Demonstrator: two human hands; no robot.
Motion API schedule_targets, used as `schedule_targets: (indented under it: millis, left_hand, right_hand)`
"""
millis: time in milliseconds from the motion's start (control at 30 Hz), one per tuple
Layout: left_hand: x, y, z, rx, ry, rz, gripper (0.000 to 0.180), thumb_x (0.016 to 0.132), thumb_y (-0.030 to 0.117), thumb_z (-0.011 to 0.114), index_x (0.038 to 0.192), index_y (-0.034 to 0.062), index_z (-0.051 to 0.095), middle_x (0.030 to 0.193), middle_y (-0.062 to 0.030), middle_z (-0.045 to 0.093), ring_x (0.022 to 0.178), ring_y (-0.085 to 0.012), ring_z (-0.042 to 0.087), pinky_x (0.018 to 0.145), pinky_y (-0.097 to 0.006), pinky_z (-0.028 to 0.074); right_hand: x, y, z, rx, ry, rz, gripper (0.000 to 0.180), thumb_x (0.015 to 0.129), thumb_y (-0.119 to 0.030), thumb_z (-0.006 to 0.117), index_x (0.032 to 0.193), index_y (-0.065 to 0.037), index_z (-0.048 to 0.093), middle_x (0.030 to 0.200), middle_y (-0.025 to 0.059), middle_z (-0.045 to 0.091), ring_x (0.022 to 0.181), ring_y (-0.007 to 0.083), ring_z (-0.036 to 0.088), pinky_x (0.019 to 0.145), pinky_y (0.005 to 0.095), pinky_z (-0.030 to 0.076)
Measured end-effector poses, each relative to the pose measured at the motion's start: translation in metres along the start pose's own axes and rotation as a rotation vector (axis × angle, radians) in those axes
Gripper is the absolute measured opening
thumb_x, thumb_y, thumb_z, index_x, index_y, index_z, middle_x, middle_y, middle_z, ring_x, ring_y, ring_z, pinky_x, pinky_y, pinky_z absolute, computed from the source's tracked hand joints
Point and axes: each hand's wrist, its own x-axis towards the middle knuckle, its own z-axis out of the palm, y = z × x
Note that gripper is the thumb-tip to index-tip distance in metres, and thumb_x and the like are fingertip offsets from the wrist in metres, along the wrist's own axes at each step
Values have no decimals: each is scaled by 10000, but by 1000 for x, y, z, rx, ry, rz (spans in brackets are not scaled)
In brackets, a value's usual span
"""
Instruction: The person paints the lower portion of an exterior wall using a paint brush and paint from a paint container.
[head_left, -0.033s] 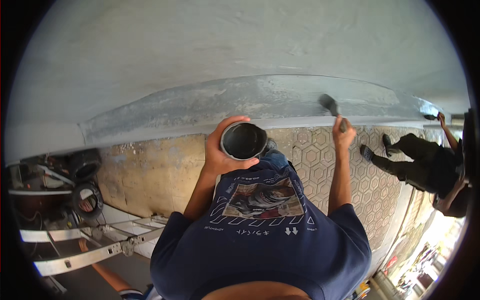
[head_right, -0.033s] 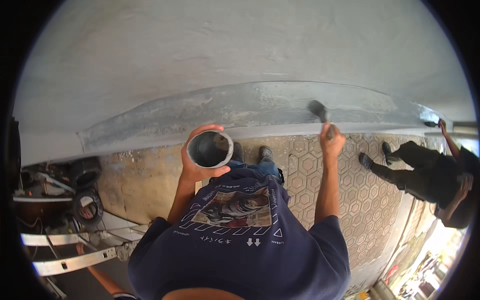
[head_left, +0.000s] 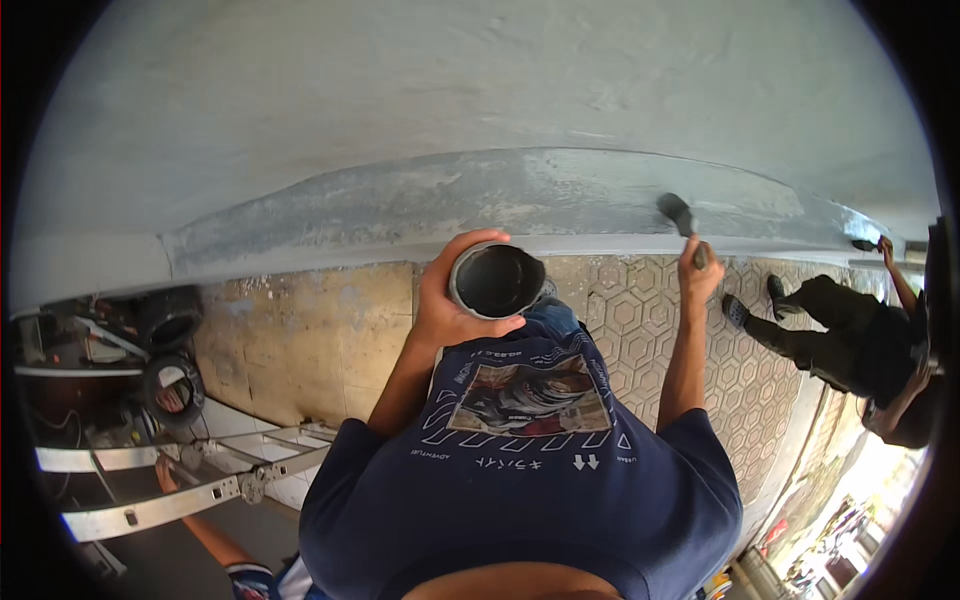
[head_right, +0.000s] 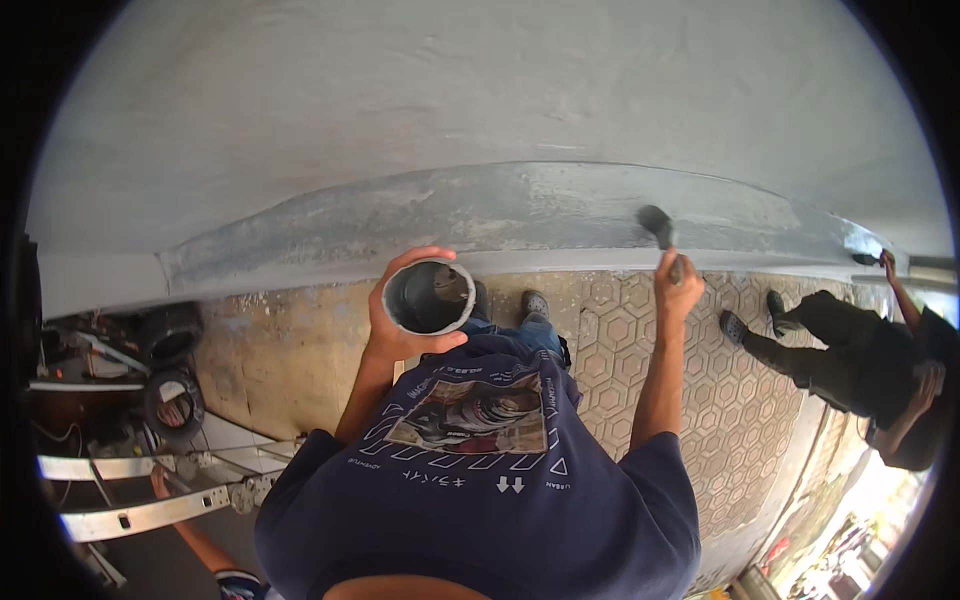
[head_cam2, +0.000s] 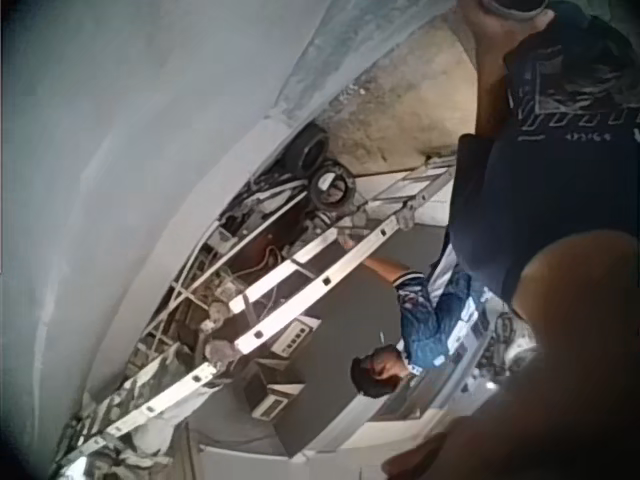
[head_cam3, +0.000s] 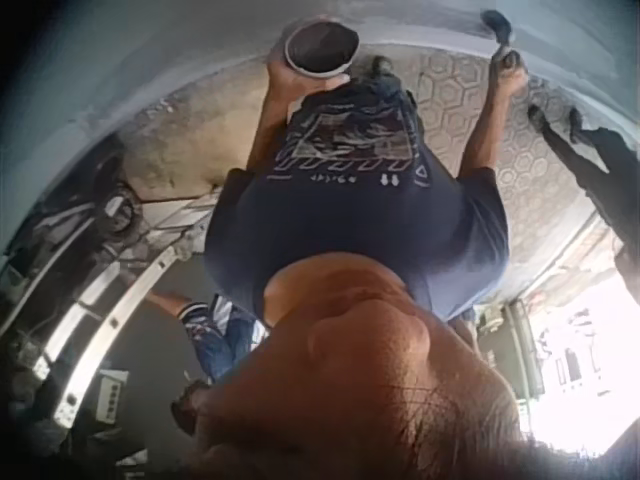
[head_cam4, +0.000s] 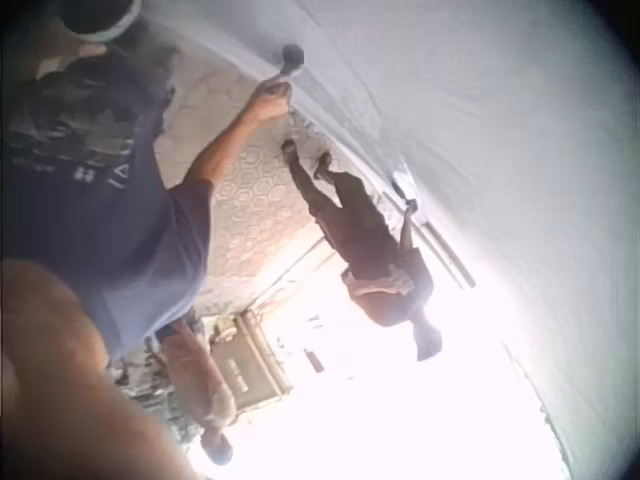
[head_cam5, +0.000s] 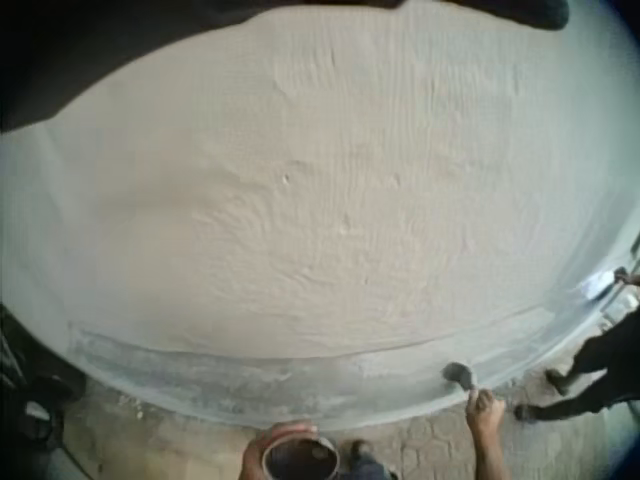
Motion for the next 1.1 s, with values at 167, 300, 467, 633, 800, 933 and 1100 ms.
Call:
schedule_targets:
  millis: [167,300,467,633,800,933,1100]
  left_hand:
    - [-13,-2,-14,45,-89,27,933,523,151,945,1320,-3,484,1268,-130,597,1140,-195,594,978,-332,469]
    - [-21,-8,-18,30,-91,-7,931,523,158,945,1318,-3,488,1265,-133,598,1135,-197,598,973,-329,474]
    - [-20,-6,-32,-1,-102,-17,934,511,170,951,1309,0,495,1255,-135,598,1127,-202,601,966,-327,478]
    - [-12,-1,-44,75,-108,98,928,515,163,947,1307,-5,494,1251,-138,597,1120,-202,600,957,-330,480]
    - [-26,-8,-58,130,-18,42,918,519,159,943,1305,-5,497,1255,-142,596,1116,-205,602,955,-333,480]
    - [-29,-15,-59,73,9,-53,916,520,161,941,1306,2,499,1250,-136,602,1107,-202,606,953,-334,483]
    - [-23,-12,-69,117,-47,-10,920,512,164,941,1308,19,503,1242,-133,609,1105,-200,608,953,-336,485]
  right_hand:
    - [-17,-53,15,100,0,-28,282,900,-192,636,687,-7,649,546,171,600,430,306,605,419,404,455]
    - [-56,-155,46,306,-143,-263,170,861,-105,666,727,-16,612,587,168,602,445,306,592,418,401,451]
    - [-85,-245,74,560,-269,-291,162,847,-89,671,721,-28,591,581,143,575,467,318,584,437,403,456]
    - [-86,-263,89,814,-349,-553,178,842,-104,683,707,-22,602,595,141,589,481,330,591,461,415,465]
    - [-47,-181,69,510,-219,-194,248,865,-131,682,658,-19,605,593,158,610,467,284,603,432,379,450]
    - [-2,-94,44,166,-53,-138,293,894,-164,664,641,-27,612,550,149,587,444,295,599,420,387,438]
    - [7,-100,47,-52,104,-143,295,878,-145,663,615,-32,588,545,158,581,431,308,588,408,392,440]
